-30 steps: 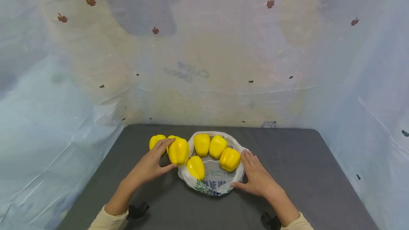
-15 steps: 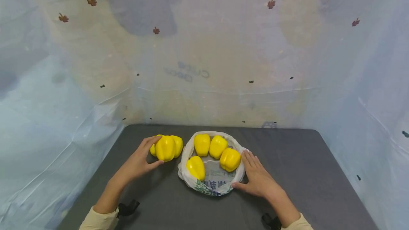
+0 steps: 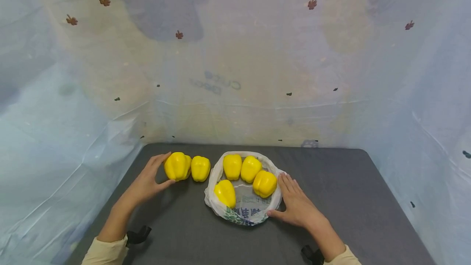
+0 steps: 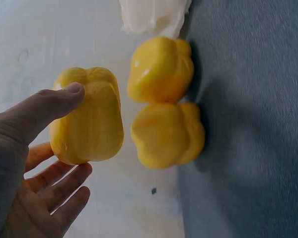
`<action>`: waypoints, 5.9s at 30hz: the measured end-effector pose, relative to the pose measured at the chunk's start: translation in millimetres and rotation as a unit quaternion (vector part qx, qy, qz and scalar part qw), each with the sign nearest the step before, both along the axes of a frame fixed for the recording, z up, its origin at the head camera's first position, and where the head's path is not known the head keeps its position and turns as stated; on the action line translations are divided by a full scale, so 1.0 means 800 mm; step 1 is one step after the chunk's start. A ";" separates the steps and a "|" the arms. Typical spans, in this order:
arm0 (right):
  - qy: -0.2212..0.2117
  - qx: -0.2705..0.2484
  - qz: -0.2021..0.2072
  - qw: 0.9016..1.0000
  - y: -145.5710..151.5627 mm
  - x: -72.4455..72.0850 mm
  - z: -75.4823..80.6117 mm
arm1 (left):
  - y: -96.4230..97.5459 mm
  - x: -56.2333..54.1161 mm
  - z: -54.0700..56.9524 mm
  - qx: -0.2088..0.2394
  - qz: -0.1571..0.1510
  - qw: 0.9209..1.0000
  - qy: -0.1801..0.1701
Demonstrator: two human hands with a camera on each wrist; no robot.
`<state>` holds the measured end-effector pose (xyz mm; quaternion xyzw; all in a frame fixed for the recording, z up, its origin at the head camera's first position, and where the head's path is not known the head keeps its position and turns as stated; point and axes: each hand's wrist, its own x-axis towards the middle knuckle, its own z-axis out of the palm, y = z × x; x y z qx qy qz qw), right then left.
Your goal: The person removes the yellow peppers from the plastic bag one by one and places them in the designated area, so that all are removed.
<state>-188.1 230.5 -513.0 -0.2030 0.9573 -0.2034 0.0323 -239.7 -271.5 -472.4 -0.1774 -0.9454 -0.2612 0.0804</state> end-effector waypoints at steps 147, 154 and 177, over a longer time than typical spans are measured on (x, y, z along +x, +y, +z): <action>-0.021 -0.005 -0.011 1.000 -0.001 -0.002 -0.009 | 0.104 0.014 0.005 -0.033 -0.042 0.998 0.036; -0.019 -0.005 -0.012 1.000 -0.002 -0.002 -0.008 | 0.132 0.022 0.000 -0.055 -0.062 0.996 0.026; -0.019 0.003 -0.007 1.000 -0.005 -0.003 -0.006 | 0.186 0.034 -0.018 -0.092 -0.080 0.991 0.053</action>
